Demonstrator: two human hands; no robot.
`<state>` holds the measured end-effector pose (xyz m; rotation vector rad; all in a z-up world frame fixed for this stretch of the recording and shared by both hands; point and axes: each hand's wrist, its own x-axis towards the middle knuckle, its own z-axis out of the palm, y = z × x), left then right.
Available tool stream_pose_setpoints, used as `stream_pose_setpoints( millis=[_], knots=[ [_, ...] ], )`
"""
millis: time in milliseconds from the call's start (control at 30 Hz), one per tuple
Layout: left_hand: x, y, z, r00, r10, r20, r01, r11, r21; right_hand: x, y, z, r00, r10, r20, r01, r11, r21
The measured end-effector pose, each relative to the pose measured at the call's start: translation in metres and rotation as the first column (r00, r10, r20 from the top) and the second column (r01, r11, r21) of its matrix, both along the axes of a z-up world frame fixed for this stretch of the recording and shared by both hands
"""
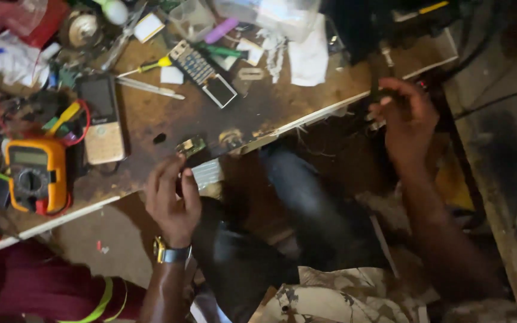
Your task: Repairing a small electronic circuit board by soldering components and using a probe
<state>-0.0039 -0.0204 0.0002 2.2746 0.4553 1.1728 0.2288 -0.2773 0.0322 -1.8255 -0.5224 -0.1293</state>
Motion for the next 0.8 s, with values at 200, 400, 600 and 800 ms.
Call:
stream_pose_setpoints(
  millis=[200,400,600,800],
  knots=[
    [0.004,-0.004,0.007,0.997,-0.059,-0.048,0.060,0.998,0.033,0.058,-0.021,-0.015,0.861,-0.047,0.507,0.172,0.964,-0.203],
    [0.004,-0.002,0.005,0.999,-0.026,-0.029,0.026,0.999,0.025,0.070,-0.007,-0.018,0.933,-0.044,0.356,0.058,0.998,-0.029],
    [0.006,-0.004,0.011,0.997,-0.068,-0.043,0.069,0.997,0.024,0.073,-0.001,-0.017,0.888,-0.119,0.443,0.132,0.991,0.002],
    [0.005,-0.002,0.006,0.997,-0.049,-0.051,0.049,0.999,0.008,0.076,-0.001,-0.028,0.906,-0.164,0.391,0.158,0.986,0.048]
  ],
)
